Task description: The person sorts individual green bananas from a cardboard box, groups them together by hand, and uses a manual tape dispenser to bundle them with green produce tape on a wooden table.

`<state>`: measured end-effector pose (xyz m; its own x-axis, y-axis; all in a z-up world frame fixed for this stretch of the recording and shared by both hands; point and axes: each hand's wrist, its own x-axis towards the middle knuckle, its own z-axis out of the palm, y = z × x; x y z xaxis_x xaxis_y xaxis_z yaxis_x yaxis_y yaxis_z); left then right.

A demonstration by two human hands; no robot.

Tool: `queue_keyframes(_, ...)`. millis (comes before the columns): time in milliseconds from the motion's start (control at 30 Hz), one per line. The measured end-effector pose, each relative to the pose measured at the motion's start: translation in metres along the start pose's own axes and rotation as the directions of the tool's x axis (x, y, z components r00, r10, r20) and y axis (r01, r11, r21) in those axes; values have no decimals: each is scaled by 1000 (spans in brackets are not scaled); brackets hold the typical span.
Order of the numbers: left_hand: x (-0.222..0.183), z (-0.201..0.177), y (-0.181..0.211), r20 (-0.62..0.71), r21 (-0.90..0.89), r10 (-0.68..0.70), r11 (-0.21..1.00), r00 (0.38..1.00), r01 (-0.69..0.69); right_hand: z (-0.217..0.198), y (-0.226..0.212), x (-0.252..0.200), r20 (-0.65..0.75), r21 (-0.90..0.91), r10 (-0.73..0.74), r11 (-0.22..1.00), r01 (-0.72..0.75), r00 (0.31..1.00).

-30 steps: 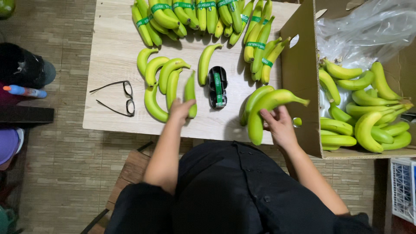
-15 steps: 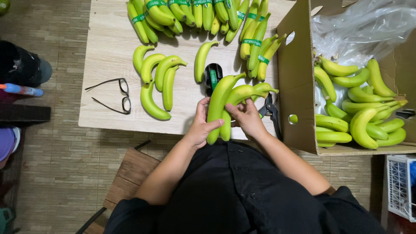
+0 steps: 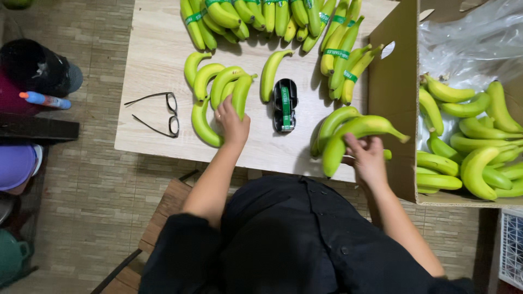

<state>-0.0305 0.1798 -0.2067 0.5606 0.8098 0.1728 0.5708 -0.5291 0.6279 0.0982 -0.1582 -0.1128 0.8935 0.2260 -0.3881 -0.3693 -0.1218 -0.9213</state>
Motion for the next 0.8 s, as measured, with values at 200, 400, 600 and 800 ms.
queue_keyframes(200, 7, 13, -5, 77, 383, 39, 921, 996, -66, -18, -38, -36, -122, 34, -39, 998, 43, 992)
queue_keyframes(400, -15, -40, 16, -102, 213, -18, 976, 995, 39, -39, -62, -47, -183, 17, -90, 995, 94, 979)
queue_keyframes(600, 5, -86, -11, -231, 73, -343, 927, 911, 367, -58, -61, -47, -139, 213, -87, 970, 116, 986)
queue_keyframes(800, 82, -56, -36, -218, 201, 369, 923, 904, -329, -19, -96, -71, -156, 70, -110, 990, 122, 982)
